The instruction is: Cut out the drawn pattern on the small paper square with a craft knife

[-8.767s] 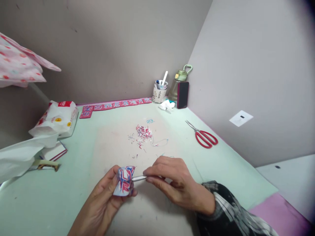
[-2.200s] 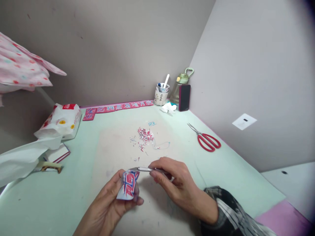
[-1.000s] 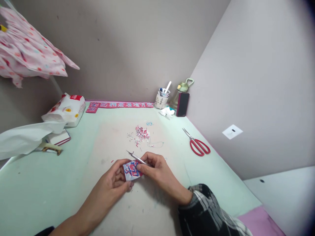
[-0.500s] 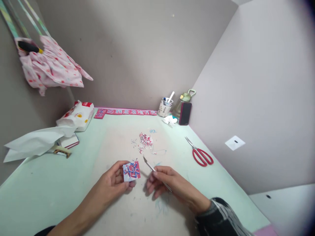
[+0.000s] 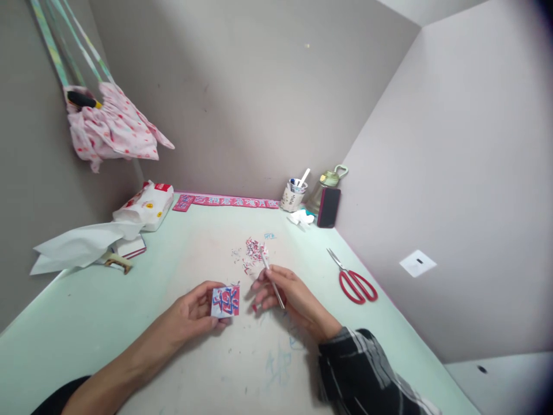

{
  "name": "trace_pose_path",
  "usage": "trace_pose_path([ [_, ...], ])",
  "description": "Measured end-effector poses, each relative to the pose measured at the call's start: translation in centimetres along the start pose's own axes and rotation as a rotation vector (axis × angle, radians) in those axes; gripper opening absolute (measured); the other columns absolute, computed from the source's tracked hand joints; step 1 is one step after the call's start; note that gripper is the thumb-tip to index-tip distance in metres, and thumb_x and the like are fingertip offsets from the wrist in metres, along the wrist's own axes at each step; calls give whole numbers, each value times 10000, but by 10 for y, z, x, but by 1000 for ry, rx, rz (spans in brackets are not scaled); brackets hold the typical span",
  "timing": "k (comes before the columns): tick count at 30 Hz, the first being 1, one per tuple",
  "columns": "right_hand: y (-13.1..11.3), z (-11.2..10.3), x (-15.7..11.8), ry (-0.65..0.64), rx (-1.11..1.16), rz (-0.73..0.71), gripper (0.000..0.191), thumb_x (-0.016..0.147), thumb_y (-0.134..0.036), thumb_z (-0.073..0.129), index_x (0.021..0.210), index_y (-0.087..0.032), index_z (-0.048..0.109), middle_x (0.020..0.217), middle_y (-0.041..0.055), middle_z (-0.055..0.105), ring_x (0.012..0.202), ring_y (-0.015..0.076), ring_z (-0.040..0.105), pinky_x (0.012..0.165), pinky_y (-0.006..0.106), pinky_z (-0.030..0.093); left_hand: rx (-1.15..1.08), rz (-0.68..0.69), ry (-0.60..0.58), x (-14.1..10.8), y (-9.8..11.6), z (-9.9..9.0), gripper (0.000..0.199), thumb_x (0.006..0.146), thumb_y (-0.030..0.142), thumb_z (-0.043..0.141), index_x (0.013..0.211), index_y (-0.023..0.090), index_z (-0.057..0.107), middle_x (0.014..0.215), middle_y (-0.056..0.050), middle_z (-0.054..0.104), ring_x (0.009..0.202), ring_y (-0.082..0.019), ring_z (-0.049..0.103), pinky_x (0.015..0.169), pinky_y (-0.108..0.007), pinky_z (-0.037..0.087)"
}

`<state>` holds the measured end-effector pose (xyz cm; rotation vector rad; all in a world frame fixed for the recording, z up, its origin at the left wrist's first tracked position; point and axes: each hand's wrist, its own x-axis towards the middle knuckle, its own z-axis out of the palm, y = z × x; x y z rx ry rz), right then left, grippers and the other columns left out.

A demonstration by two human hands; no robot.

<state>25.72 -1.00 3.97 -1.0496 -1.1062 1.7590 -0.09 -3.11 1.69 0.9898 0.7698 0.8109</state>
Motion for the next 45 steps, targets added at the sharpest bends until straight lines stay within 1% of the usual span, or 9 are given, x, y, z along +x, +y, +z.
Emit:
trace_pose_path([
  [4,5,4,-6,-174,-60,103,474,747,-548,851,778,-121,648,808,141,758,704,264,760,605,362,602,15,2,1,0,4,-1,468,789,283,848,1197,213,629,1114,-106,737,945,-244,714,878,-378,518],
  [9,4,-9,8,70,-41,-137,445,814,-586,772,871,-165,638,992,105,747,923,195,732,824,310,573,55,5,-17,0,8,-3,423,791,274,833,1164,204,647,1015,-80,739,879,-228,699,815,-348,508],
  [12,1,-15,11,90,-56,-154,431,829,-579,743,855,-165,623,874,83,734,681,151,684,602,261,522,88,1,-30,-1,10,-3,415,791,280,820,1164,209,653,1033,-79,730,889,-230,690,827,-355,501],
  [14,1,-14,10,80,-84,-154,408,847,-557,721,856,-160,628,775,45,710,490,82,529,452,210,373,112,-2,-44,-1,11,-2,428,785,287,814,1173,209,651,1021,-75,725,871,-223,679,825,-354,496],
  [19,7,0,6,6,-194,-149,350,872,-487,710,885,-139,672,701,6,670,416,42,306,404,221,179,200,-8,-89,-3,14,2,425,762,284,783,1164,208,667,927,-47,719,775,-194,640,728,-306,475],
  [24,12,10,6,-73,-293,-135,305,915,-451,676,918,-146,679,732,11,684,438,57,327,419,227,201,361,-19,-95,-10,17,5,381,805,298,722,1175,210,707,960,-47,727,813,-212,634,709,-286,471],
  [29,10,11,4,-47,-380,-179,286,954,-415,648,863,-145,673,717,6,668,473,67,346,458,227,235,591,80,139,-9,20,-1,456,875,377,687,1301,217,648,867,0,644,697,-174,520,670,-274,399],
  [34,9,11,-2,25,-439,-237,355,1029,-450,517,966,-143,685,777,29,685,502,86,399,497,234,305,789,178,278,-7,16,2,406,828,496,733,1128,225,687,817,12,579,742,-208,512,712,-301,401],
  [45,18,17,-47,180,-610,-322,220,970,-281,498,1006,-167,683,684,-16,607,684,145,530,694,264,397,1024,251,62,-13,-1,2,411,784,306,657,1193,264,644,1173,-52,661,1084,-274,599,996,-411,484],
])
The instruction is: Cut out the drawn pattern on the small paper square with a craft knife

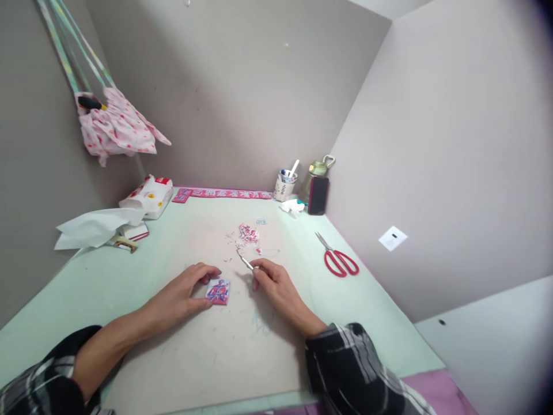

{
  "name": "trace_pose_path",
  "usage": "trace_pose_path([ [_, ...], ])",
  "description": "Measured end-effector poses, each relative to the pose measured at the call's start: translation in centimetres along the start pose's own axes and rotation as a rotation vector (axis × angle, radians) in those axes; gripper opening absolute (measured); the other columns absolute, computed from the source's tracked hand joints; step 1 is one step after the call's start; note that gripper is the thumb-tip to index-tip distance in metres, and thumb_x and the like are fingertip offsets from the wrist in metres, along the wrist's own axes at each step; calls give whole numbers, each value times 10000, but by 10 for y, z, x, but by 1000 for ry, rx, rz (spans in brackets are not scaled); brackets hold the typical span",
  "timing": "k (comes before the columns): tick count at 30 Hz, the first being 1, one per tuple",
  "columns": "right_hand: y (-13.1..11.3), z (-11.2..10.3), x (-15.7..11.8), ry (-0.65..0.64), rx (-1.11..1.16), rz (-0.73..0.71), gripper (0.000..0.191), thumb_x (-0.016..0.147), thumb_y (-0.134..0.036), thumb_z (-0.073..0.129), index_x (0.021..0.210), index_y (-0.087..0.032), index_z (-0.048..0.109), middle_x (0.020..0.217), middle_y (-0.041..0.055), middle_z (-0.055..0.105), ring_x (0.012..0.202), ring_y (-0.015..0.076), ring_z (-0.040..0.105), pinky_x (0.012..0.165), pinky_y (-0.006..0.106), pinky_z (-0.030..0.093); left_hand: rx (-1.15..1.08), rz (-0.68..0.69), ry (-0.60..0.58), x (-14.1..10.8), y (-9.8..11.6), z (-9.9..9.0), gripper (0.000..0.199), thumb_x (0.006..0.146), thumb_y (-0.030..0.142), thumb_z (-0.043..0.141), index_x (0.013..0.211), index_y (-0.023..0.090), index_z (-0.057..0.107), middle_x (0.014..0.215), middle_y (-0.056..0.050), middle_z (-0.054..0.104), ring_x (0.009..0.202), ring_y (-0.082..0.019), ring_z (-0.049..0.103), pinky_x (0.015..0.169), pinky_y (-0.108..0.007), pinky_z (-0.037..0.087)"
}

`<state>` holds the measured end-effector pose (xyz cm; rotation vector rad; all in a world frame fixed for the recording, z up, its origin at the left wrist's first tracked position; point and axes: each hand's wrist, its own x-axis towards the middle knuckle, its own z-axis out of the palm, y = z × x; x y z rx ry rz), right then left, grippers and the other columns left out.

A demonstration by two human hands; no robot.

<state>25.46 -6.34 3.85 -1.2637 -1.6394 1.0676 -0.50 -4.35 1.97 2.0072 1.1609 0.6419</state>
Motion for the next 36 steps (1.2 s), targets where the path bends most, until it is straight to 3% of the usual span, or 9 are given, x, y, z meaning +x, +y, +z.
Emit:
trace_pose_path([
  [4,3,-1,-25,25,-105,-11,234,945,-247,515,1035,-171,717,811,16,652,749,162,555,703,279,400,29,4,-45,-4,-1,-1,478,769,290,694,1240,263,621,1219,-56,660,1142,-281,602,1033,-428,477],
  [8,5,6,-47,22,-198,-28,287,950,-223,519,1173,-175,693,833,20,653,719,164,548,706,290,411,68,14,-48,-4,1,3,368,847,372,688,1192,253,635,1196,-60,657,1139,-285,583,1037,-455,458],
  [12,4,13,-60,-26,-429,-133,262,973,-180,512,1160,-205,694,889,24,629,711,151,567,684,269,414,82,26,-59,-5,4,6,297,886,393,668,1147,253,644,1178,-56,643,1145,-285,550,1037,-467,428],
  [22,7,25,-72,25,-758,-329,272,1035,-184,439,1143,-199,688,845,26,583,655,154,558,579,265,350,117,18,-36,-8,6,7,258,893,381,662,1117,257,630,1133,-47,622,1102,-284,526,989,-461,421],
  [36,6,33,-80,71,-811,-295,264,1025,-160,415,1119,-212,656,845,25,572,640,155,571,576,265,362,208,-10,36,-13,17,14,225,845,409,695,962,245,594,979,-34,612,995,-292,528,921,-465,415],
])
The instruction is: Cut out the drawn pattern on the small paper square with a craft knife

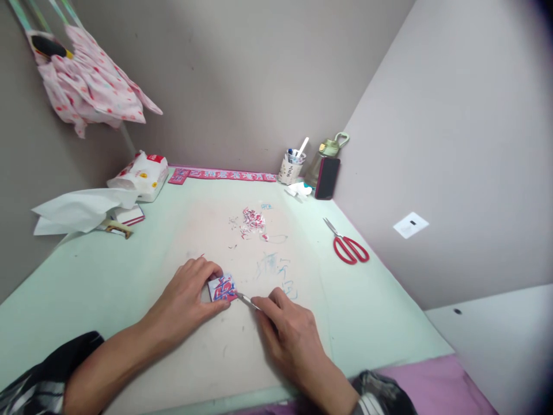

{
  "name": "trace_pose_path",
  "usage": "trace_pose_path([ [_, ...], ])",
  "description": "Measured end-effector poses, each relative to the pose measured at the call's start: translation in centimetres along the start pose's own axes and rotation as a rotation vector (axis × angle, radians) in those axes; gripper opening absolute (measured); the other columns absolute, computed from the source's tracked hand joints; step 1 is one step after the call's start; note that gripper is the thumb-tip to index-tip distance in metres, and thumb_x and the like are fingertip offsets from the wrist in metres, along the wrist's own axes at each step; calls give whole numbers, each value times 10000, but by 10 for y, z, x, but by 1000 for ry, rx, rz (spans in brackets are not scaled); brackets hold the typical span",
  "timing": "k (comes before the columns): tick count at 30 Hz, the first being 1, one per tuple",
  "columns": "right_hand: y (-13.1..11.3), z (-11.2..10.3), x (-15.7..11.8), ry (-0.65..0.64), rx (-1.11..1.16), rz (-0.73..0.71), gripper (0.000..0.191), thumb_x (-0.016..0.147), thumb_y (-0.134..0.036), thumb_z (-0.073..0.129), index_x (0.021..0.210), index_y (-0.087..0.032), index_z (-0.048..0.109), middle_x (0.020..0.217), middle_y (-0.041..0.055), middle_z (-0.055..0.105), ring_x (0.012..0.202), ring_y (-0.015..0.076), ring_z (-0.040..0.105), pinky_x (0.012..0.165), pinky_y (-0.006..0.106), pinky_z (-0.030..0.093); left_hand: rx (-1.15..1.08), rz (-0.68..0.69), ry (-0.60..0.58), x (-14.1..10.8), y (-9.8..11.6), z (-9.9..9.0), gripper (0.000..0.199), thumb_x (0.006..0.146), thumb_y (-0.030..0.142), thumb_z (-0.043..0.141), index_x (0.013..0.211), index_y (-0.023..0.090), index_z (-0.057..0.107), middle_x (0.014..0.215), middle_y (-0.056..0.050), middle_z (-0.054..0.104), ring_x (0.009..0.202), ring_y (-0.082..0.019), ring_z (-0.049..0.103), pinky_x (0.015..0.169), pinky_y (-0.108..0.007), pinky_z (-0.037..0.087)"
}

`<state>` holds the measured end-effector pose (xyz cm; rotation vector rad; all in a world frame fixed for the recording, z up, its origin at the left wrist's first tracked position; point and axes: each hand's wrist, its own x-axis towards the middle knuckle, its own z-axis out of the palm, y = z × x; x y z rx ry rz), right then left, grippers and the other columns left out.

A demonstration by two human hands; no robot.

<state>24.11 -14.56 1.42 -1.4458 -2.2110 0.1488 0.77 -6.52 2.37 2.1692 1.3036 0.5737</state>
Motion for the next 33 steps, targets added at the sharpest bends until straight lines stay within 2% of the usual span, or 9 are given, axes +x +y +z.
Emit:
trace_pose_path([
  [4,-3,3,-1,9,-27,26,257,1015,-143,424,1120,-216,647,846,25,572,651,157,588,579,263,365,42,-8,20,-1,2,4,241,840,413,708,923,243,559,942,-30,592,925,-277,517,830,-433,421],
  [9,-7,4,-2,-7,-100,48,270,1000,-112,436,1150,-213,636,863,35,585,667,165,603,590,269,382,82,2,45,-1,1,8,296,838,448,727,880,244,517,915,-28,579,881,-267,503,790,-422,403],
  [17,-7,7,-1,-22,-130,33,361,979,-85,442,1288,-202,588,901,51,600,670,171,627,572,271,418,98,-15,85,-1,2,12,309,815,433,734,859,247,492,895,-32,588,863,-273,521,770,-419,404],
  [33,-16,11,0,1,-185,95,451,898,-23,496,1295,-209,599,882,51,591,658,174,599,559,274,425,112,-40,98,0,2,14,320,795,447,726,835,261,469,861,-45,589,839,-286,536,762,-444,411],
])
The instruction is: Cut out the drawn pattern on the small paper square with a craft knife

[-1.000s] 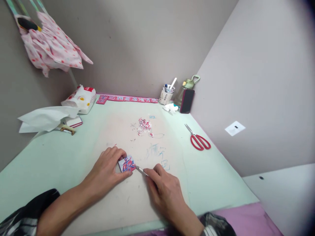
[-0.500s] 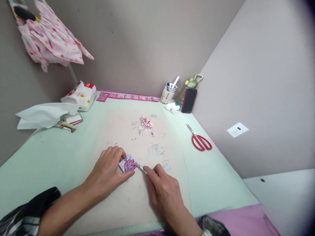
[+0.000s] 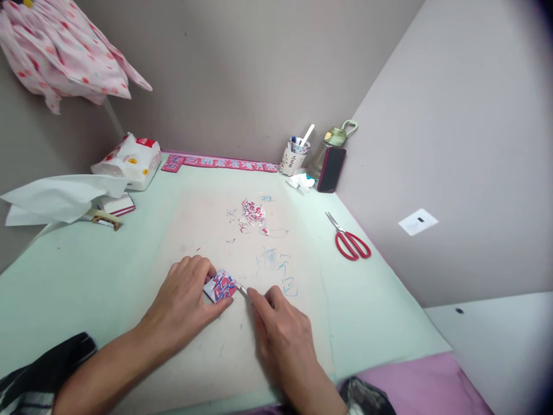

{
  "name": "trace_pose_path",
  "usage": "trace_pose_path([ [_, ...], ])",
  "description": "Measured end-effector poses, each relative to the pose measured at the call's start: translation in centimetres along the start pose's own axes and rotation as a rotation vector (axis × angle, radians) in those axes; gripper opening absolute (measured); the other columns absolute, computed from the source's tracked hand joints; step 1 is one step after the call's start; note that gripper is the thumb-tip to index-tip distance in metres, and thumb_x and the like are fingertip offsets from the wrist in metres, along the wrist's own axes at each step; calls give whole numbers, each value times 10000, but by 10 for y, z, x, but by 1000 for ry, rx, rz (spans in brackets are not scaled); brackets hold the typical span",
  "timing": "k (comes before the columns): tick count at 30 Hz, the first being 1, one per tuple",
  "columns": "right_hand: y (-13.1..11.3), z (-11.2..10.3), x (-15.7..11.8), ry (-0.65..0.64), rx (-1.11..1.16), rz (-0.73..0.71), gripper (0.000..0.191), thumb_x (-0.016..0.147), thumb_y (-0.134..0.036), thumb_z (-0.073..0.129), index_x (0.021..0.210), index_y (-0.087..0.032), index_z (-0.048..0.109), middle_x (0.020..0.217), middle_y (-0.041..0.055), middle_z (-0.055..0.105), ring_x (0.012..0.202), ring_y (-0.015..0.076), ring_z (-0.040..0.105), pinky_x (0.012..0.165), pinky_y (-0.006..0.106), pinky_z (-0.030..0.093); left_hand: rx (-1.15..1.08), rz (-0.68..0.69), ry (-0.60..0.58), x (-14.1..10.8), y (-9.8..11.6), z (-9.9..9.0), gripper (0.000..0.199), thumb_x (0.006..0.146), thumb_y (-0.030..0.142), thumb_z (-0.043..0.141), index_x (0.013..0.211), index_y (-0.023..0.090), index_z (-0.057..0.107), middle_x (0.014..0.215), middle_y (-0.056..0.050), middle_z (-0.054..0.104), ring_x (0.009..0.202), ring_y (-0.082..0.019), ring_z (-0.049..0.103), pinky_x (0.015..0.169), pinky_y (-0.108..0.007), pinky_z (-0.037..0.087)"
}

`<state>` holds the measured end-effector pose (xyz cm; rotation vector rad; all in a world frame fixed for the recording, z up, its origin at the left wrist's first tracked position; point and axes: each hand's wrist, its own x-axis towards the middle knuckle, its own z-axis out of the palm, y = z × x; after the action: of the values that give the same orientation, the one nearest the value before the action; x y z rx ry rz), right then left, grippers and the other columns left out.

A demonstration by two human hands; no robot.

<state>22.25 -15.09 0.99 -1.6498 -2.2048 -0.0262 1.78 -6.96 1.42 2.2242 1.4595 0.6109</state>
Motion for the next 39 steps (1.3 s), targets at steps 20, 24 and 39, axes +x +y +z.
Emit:
trace_pose_path([
  [20,-2,-1,-1,34,19,5,401,943,-61,449,1291,-181,606,846,57,600,616,163,585,533,266,426,-20,34,-49,-1,-8,-3,276,824,443,704,891,242,527,893,-44,606,850,-275,539,770,-445,433],
  [24,0,-3,-1,30,10,-27,412,945,-56,419,1295,-174,602,842,64,612,615,175,611,518,277,438,-25,62,-56,-1,-14,-2,268,839,452,698,910,245,541,900,-44,603,847,-272,542,771,-437,429],
  [39,14,-15,4,-78,103,-79,426,976,-69,432,1370,-171,557,878,73,631,633,181,616,537,291,505,-65,83,6,-6,-20,3,244,841,463,709,945,275,593,920,-29,639,876,-296,583,789,-449,437],
])
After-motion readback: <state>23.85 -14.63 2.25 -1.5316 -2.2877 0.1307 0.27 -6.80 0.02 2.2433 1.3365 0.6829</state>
